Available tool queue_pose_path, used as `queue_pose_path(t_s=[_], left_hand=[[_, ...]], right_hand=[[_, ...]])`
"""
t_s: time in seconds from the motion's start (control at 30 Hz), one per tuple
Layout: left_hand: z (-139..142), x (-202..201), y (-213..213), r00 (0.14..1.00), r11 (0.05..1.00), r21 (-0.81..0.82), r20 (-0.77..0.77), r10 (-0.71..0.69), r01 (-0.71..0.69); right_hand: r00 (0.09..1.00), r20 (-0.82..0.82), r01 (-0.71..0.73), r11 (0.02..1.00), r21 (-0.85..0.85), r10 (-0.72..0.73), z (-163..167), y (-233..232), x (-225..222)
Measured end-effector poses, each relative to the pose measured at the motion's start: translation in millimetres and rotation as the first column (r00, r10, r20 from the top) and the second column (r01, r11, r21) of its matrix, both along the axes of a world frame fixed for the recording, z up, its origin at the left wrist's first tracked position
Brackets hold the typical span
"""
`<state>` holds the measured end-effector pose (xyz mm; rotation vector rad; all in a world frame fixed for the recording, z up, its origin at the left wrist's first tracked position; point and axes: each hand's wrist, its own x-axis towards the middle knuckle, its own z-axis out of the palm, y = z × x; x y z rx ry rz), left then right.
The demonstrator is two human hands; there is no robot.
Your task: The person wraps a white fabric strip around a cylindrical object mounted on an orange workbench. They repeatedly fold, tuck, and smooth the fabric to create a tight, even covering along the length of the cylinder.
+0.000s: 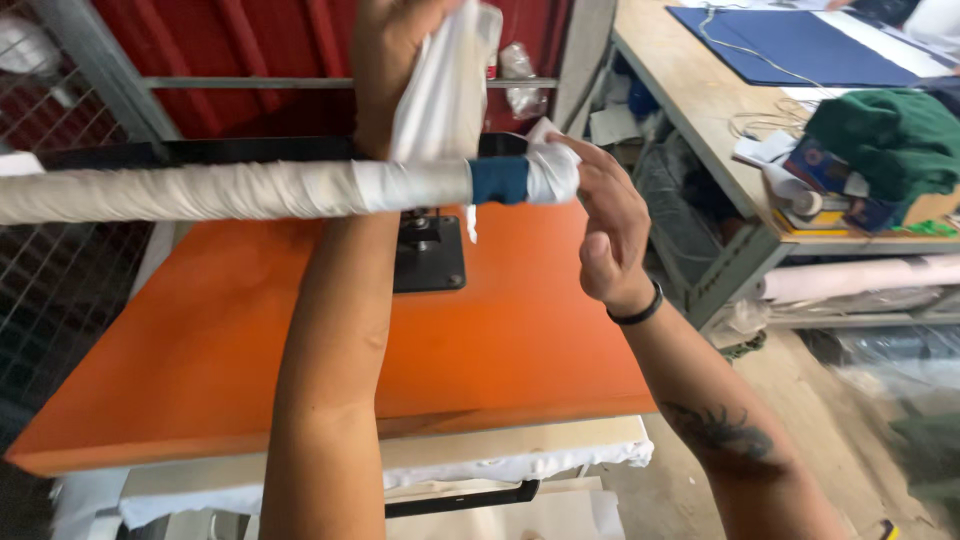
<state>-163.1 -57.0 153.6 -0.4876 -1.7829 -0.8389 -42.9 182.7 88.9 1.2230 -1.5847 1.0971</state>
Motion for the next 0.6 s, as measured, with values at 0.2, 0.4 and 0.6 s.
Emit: queue_pose_path(t_s=[0.2,0.4,0.6], left_hand=[[30,8,8,0.994,0.987,0.118,0.016,0.104,-0.105],[43,19,15,0.99,0.979,0.148,0.022,0.136,-0.138],[46,30,16,0.989,0.977,0.154,0.027,0.144,-0.146]], right_hand=[[0.844,0.318,-0.432,0.899,-0.072,0.431,33,12,-28],[0.88,0.435,-0.278,0.95,0.142,0.193,100,19,-50],[0.735,0.675,-0.252,0.948,0.195,0.056,136,-36,-46]])
